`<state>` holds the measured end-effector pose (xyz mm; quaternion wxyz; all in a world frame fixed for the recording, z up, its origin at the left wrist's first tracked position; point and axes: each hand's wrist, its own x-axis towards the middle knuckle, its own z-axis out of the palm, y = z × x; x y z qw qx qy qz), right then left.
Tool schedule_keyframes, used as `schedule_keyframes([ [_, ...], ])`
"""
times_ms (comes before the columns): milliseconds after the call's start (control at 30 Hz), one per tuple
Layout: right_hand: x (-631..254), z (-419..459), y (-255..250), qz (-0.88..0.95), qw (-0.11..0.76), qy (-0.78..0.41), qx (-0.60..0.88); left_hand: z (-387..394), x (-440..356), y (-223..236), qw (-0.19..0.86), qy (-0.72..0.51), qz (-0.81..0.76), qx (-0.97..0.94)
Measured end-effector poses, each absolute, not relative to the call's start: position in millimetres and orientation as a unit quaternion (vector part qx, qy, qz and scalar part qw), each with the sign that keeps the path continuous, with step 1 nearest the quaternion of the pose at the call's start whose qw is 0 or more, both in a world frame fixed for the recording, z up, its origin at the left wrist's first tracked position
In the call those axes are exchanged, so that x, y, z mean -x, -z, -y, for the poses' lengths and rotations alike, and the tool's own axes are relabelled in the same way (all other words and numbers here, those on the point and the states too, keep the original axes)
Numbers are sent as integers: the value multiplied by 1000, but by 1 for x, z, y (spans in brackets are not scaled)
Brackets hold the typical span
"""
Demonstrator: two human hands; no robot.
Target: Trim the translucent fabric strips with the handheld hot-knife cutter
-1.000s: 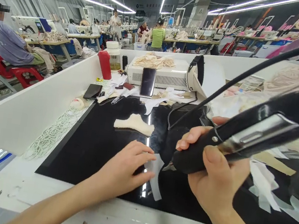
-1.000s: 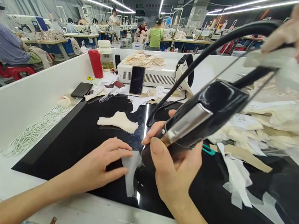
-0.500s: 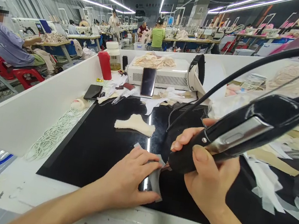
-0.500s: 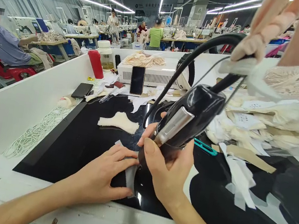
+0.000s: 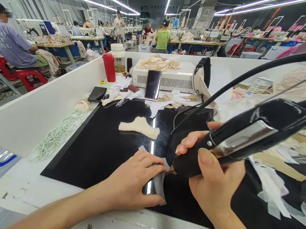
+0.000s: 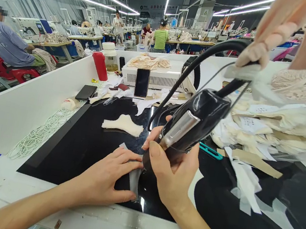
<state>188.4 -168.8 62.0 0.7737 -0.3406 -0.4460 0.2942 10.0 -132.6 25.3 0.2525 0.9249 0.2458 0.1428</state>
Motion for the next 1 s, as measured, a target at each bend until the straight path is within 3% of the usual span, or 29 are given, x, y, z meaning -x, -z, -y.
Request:
schedule_keyframes([
  [1000, -183, 200, -71, 431, 770, -347, 319, 133, -12, -32, 245, -127, -239, -931],
])
